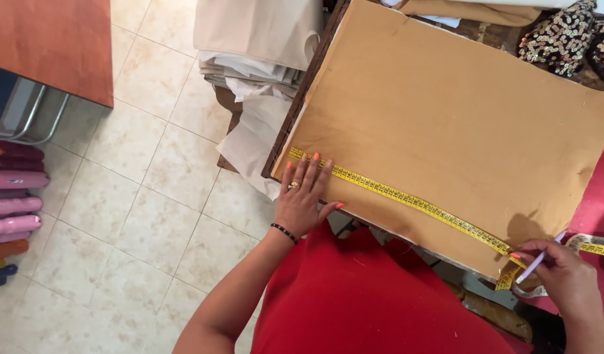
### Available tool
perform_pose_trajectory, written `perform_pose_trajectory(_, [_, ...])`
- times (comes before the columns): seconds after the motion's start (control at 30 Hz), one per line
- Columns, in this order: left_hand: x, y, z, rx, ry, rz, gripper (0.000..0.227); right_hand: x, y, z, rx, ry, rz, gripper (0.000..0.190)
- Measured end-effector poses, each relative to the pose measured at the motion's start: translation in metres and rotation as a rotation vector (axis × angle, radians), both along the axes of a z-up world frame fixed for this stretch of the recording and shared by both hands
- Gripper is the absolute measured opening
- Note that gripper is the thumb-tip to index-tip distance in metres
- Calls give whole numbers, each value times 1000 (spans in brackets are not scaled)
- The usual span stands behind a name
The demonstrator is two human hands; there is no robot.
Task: The person uses a measuring tape to measure a large piece of brown fabric and then a white plastic bar on a wooden table, marking dimensions with a pen.
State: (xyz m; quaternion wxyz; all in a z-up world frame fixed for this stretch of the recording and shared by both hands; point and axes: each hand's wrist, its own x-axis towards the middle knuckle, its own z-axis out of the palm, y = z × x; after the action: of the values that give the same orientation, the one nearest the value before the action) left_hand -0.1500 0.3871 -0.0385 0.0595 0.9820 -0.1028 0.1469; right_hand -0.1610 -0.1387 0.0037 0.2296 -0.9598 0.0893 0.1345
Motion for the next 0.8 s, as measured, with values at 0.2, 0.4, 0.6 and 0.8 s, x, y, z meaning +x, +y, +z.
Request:
perform_pose_trajectory(0.2, [2, 10, -3, 57, 112, 63, 97, -4, -2, 11, 27, -63, -32, 27])
perform_pose_trajectory(0.4, [1, 15, -16, -21, 104, 85, 106, 11, 10, 15, -70, 95, 78, 39])
perform_pose_trajectory(0.6, [5, 22, -11, -33, 103, 81, 104, 11, -12, -28, -3, 57, 144, 20])
perform_pose_trajectory(0.8, [8, 24, -17, -46, 120, 61, 110, 5, -32, -40, 57, 144, 39, 32])
